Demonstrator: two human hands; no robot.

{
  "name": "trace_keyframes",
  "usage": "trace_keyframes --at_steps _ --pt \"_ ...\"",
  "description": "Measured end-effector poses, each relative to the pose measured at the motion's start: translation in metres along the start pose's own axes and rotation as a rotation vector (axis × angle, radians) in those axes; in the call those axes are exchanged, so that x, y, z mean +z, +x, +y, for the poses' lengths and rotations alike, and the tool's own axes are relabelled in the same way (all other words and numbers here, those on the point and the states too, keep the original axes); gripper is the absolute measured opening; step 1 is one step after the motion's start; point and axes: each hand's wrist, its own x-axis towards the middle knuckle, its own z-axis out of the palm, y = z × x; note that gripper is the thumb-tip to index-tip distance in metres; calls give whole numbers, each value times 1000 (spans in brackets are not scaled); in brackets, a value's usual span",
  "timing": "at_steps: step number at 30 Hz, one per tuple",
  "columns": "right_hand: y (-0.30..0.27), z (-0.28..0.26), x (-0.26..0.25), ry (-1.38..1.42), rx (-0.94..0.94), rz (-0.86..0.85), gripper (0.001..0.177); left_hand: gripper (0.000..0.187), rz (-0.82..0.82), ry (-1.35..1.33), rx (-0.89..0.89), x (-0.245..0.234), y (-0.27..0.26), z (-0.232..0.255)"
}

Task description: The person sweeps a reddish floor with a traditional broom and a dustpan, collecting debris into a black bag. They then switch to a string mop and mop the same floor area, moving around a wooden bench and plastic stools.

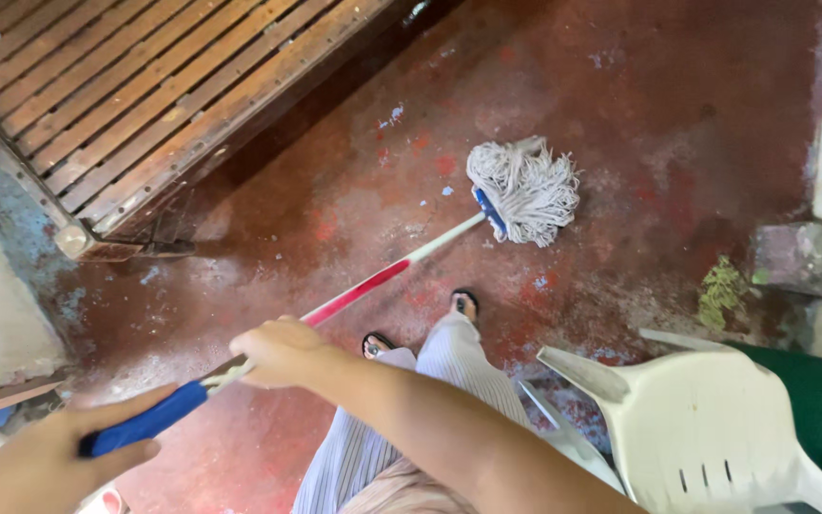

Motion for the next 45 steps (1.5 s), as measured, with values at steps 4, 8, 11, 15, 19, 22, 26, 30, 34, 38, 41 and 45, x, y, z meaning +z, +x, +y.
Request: trace_keyframes --at_steps 4,8,11,15,19,22,26,30,34,38,41,45 --pt "-23 52 -39 19 102 88 24 62 -45 26 -134 5 39 80" --pt "-68 148 -74 -204 28 354 22 62 55 11 123 39 104 163" --pt "-116 206 -87 -321 313 515 24 57 44 -65 197 82 149 214" --pt "-129 234 -82 -302 558 615 28 57 -13 -60 183 111 160 250" --pt "-73 201 -70 -210 76 786 16 55 -95 49 16 60 149 196" --pt "13 121 -42 -31 -189 857 6 58 -18 26 -148 2 106 100" --pt "80 -8 2 30 32 462 11 60 55 -86 -334 -36 37 -3" --pt "109 -42 11 -60 -82 156 13 61 97 -192 -413 -37 13 -49" --pt "111 0 -22 -115 -132 14 20 62 106 -212 -344 -45 28 -29" --pt "90 65 -58 -193 -142 90 23 62 49 -70 -307 -45 64 51" --pt "59 124 -86 -325 -150 145 13 62 62 -95 -230 -22 98 119" --pt "10 185 -112 -338 -56 261 14 61 80 -191 -93 30 138 169"
